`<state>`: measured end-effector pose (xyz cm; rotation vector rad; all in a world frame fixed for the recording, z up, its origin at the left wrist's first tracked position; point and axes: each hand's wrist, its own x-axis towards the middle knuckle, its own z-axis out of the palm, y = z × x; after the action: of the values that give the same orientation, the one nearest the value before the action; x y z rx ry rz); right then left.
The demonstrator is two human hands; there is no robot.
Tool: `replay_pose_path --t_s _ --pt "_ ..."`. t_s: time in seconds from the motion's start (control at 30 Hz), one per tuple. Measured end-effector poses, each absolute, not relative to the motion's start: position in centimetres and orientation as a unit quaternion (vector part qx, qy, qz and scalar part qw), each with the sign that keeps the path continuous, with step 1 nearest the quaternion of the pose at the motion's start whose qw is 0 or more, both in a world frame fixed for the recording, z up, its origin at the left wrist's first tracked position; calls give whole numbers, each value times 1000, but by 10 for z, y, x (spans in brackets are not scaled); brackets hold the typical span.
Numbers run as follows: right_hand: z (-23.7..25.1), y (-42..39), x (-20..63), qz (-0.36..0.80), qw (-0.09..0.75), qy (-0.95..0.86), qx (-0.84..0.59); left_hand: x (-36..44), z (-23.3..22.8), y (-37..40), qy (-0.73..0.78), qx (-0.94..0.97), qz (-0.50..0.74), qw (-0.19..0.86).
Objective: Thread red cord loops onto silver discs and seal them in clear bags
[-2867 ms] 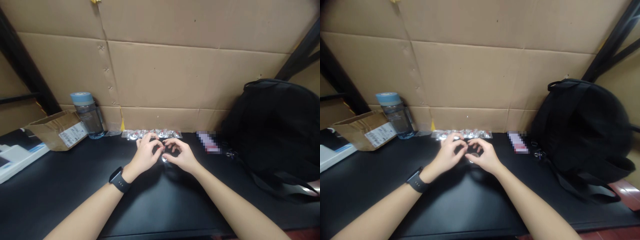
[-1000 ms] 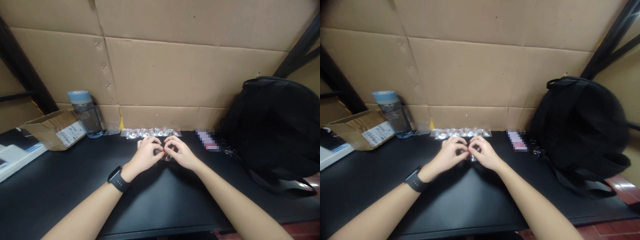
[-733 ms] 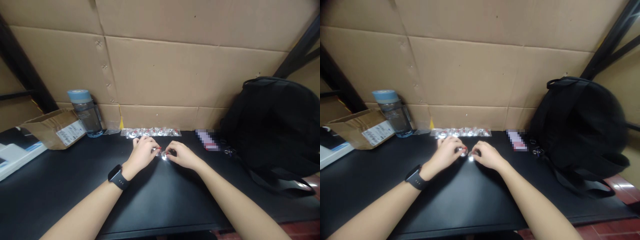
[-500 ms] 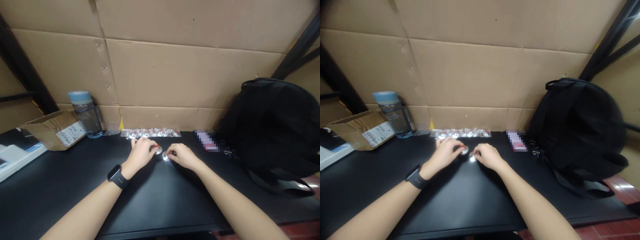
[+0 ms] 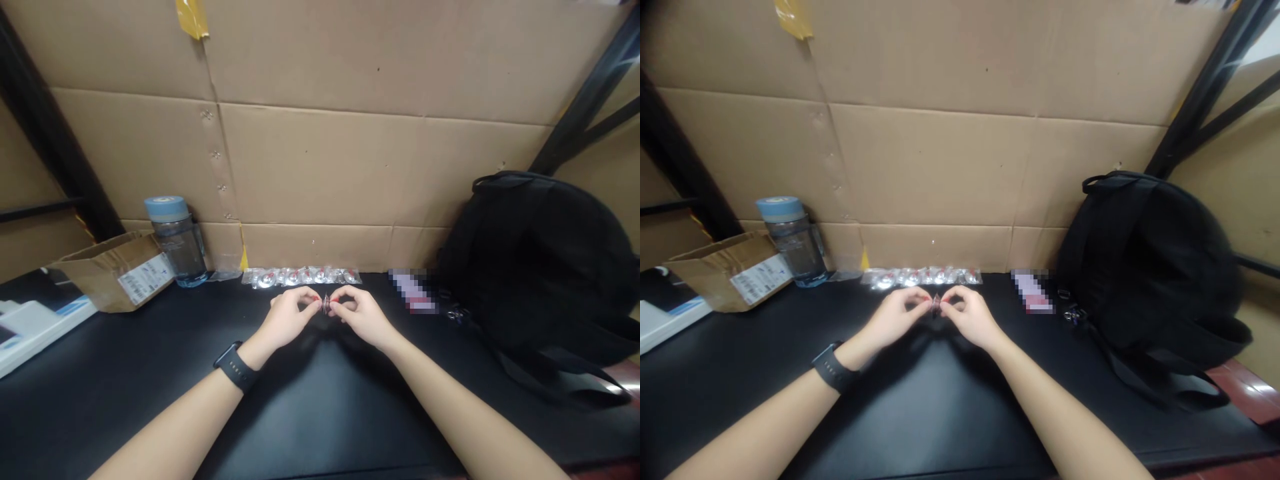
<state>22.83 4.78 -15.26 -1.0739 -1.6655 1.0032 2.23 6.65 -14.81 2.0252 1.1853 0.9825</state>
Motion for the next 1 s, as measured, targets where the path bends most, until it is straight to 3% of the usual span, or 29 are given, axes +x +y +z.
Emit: replay_pose_path --t_s 0.43,1.0 --pt "-154 48 227 554 449 -584 -387 26 -149 61 448 765 360 291" --pt "-152 44 228 568 402 -599 -396 11 -139 69 453 812 298 215"
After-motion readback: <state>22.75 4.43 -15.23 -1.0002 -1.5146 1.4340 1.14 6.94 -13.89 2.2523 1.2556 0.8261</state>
